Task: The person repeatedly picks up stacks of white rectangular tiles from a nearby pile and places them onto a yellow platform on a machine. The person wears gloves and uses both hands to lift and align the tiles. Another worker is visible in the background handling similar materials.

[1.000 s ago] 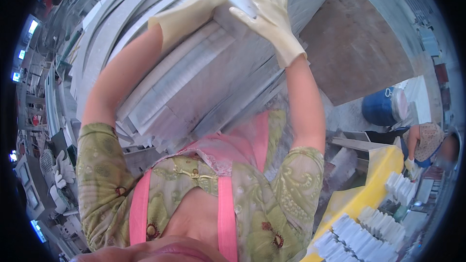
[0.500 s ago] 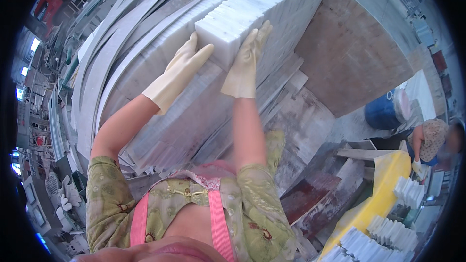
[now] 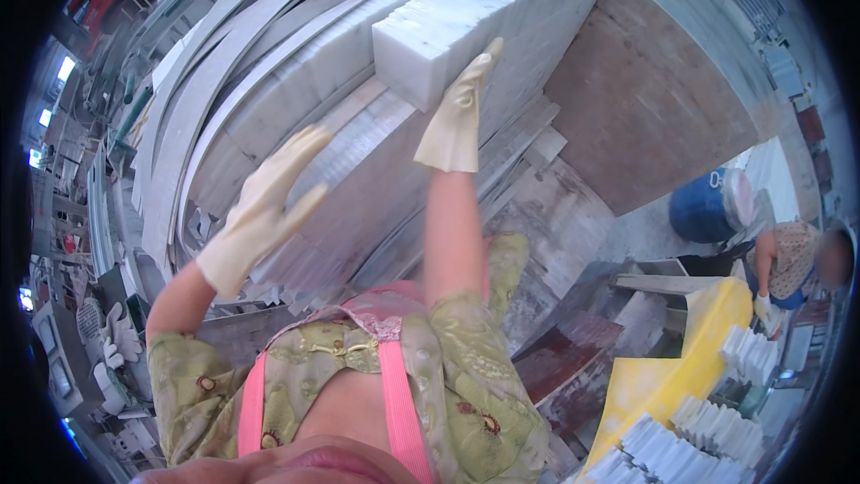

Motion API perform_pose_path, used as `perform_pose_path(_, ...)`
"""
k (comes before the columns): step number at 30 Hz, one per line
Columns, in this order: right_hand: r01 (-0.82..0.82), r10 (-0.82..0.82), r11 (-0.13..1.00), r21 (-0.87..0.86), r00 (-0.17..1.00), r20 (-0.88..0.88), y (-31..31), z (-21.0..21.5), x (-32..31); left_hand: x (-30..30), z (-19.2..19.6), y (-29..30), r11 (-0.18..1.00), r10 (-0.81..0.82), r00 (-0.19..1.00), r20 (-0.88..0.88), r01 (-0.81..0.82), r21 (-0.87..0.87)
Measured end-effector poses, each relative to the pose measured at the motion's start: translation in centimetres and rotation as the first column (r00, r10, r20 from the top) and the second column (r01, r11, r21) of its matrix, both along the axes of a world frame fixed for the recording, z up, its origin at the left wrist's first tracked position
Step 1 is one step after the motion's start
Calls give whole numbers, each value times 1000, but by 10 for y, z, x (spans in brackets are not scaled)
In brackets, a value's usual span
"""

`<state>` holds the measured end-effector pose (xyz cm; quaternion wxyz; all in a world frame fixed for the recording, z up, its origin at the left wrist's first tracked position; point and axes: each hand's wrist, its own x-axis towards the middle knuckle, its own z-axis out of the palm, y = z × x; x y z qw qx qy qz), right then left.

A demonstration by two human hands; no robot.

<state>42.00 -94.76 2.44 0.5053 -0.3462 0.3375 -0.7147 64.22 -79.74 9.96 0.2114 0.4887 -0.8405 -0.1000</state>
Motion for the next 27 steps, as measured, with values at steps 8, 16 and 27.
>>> perform_pose_path(8,-4,4,1000,-18,1000,1,-5,-7,10,60,-37,62,992,-38,991,129,21,126)
perform_pose_path(16,215,-189,971,109,960,-208,-8,1,33,63,-51,59,999,-50,996,80,51,-5)
perform_pose_path(27,-140,178,983,122,895,-409,-3,57,-84,61,-50,59,998,-41,999,1,41,-46)
